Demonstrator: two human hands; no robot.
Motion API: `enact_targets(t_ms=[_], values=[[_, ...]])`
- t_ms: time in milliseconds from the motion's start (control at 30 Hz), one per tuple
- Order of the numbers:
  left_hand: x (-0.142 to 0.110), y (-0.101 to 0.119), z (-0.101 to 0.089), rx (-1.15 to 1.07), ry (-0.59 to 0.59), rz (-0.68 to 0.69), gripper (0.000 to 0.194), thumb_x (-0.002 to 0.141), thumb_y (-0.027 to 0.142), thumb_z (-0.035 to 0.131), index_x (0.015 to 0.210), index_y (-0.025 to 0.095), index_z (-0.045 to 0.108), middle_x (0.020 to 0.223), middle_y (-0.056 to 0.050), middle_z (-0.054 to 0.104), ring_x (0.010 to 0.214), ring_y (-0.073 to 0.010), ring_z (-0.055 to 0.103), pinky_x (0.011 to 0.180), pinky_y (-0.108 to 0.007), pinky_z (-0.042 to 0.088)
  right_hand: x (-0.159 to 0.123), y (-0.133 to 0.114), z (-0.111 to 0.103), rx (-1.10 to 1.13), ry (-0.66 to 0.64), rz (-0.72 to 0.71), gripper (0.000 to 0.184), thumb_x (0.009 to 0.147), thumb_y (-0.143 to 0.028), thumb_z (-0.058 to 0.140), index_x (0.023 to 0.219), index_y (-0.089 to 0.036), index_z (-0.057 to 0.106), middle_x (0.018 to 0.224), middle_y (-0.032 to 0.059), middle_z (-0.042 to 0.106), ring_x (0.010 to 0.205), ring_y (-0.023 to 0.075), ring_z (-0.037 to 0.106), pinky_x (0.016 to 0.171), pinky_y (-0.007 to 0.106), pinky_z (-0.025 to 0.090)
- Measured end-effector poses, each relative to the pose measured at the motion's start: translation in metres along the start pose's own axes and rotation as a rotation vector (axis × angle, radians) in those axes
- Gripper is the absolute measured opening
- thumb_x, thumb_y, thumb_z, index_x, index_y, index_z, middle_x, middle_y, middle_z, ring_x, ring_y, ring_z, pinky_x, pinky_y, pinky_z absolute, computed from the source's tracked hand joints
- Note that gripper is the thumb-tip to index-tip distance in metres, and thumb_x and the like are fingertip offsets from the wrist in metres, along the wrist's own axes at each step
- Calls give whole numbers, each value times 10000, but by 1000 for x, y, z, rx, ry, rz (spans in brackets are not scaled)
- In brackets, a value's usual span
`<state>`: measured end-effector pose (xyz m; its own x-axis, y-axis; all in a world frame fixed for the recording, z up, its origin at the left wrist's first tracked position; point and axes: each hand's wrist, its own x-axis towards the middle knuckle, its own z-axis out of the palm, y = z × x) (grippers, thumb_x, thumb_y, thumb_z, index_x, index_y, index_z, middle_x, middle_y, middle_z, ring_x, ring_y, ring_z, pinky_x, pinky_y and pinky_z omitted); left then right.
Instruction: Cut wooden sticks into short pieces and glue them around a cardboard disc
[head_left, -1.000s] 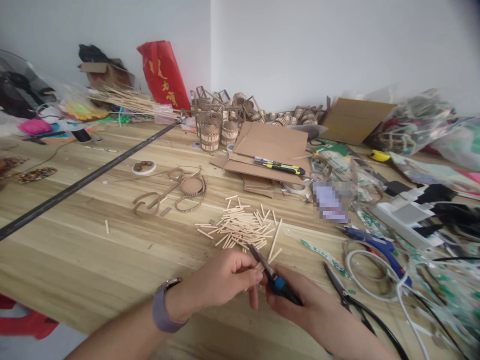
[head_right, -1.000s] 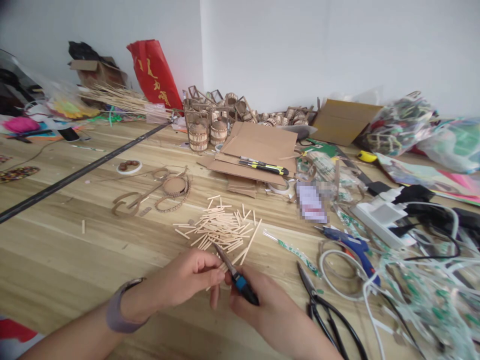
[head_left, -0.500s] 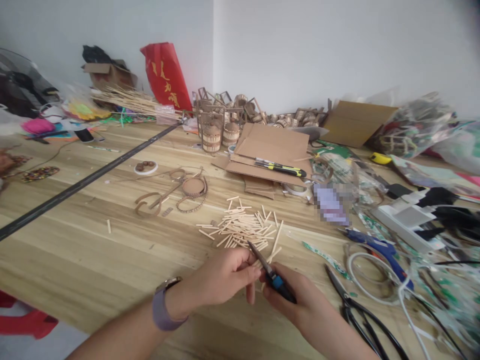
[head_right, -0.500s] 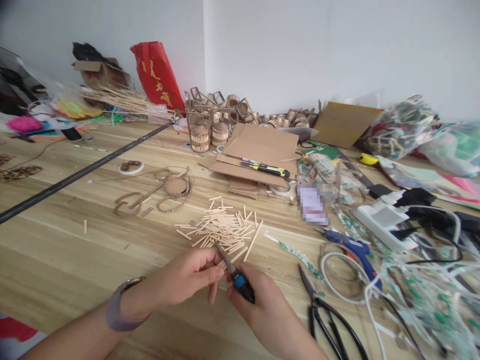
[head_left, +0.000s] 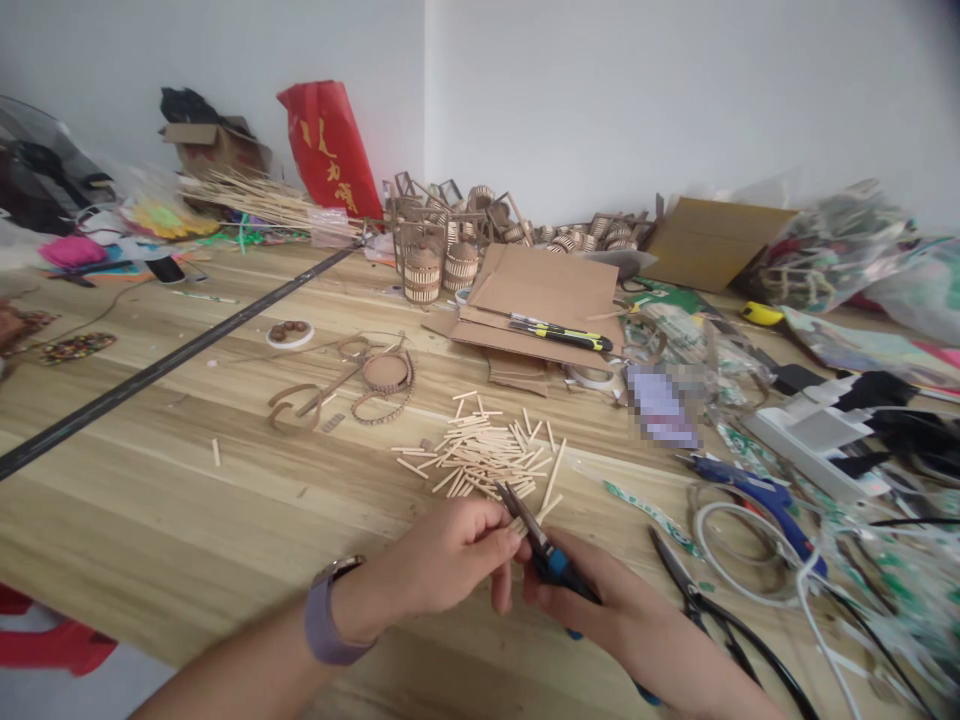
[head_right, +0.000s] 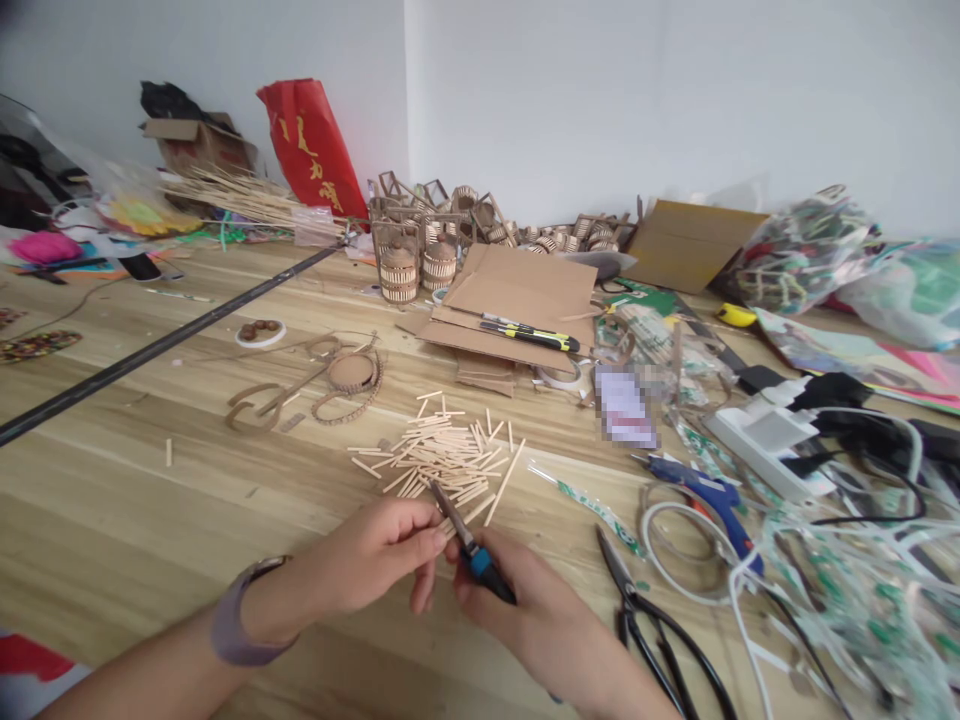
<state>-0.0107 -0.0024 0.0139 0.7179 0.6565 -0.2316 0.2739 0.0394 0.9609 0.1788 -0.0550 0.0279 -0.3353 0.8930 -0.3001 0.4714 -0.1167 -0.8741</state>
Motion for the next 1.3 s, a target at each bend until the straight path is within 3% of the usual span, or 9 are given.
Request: enact_targets(t_ms=[167, 533, 700, 833, 933, 1000, 1033, 1133, 1300], values=[[0, 0, 1, 1, 13, -3, 340, 939, 423, 389, 852, 159, 583, 555, 24, 603, 519, -111, 508, 528, -202, 354, -1, -4, 1, -37, 22, 12, 165, 811, -273, 525, 931, -187, 599, 878, 26, 627, 883, 207, 567, 775, 305, 447], [-1, -2, 2, 62, 28, 28, 320, 945, 362, 382, 772, 161, 561, 556, 32, 583, 525, -97, 518, 541, -186, 375, 3, 1, 9, -151, 111, -21, 93, 803, -236, 507, 846, -191, 576, 801, 9, 615, 768, 173, 552, 712, 263, 427], [-1, 0, 2, 52, 58, 42, 325, 950, 386, 369, 771, 170, 533, 558, 34, 561, 521, -101, 495, 537, -197, 362, 5, 3, 10, -127, 154, -49, 143, 830, -298, 525, 891, -192, 600, 818, 18, 640, 768, 180, 560, 700, 268, 443], [-1, 5, -5, -5, 158, 115, 360, 956, 435, 351, 763, 179, 513, 573, 31, 552, 585, -121, 542, 632, -220, 408, 6, 12, 0, -102, 204, -87, 234, 863, -390, 527, 956, -195, 614, 820, 26, 650, 751, 180, 586, 668, 270, 474], [0, 3, -8, 71, 202, 101, 340, 961, 402, 356, 768, 180, 527, 589, 30, 564, 605, -124, 547, 648, -223, 406, 8, 21, -8, -238, 488, -133, 289, 883, -430, 491, 1016, -195, 593, 858, 54, 667, 771, 202, 626, 681, 305, 498], [0, 0, -6, 179, 171, 58, 314, 959, 375, 373, 780, 184, 547, 591, 33, 576, 571, -121, 530, 581, -216, 376, 9, 26, -10, -402, 689, -257, 304, 895, -391, 482, 1126, -202, 542, 1027, 98, 667, 921, 234, 638, 775, 346, 502], [1, -2, -4, 238, 154, 46, 315, 959, 359, 378, 760, 185, 551, 586, 32, 578, 555, -121, 525, 553, -215, 359, 10, 28, -9, -485, 730, -336, 307, 901, -356, 481, 1166, -205, 516, 1113, 114, 647, 1005, 243, 623, 823, 358, 495], [2, -4, 5, 393, 164, 99, 267, 946, 260, 402, 762, 189, 582, 671, 7, 637, 625, -139, 578, 581, -220, 379, 12, 31, -2, -675, 646, -483, 242, 913, -263, 474, 1146, -205, 501, 1118, 116, 645, 1037, 240, 613, 833, 348, 495], [3, -5, 14, 638, 257, 201, 228, 935, 196, 414, 1016, 218, 626, 938, -58, 705, 873, -210, 642, 759, -281, 452, 17, 37, 11, -909, 664, -452, 78, 909, -278, 474, 918, -204, 497, 758, 53, 626, 670, 237, 609, 576, 328, 473]])
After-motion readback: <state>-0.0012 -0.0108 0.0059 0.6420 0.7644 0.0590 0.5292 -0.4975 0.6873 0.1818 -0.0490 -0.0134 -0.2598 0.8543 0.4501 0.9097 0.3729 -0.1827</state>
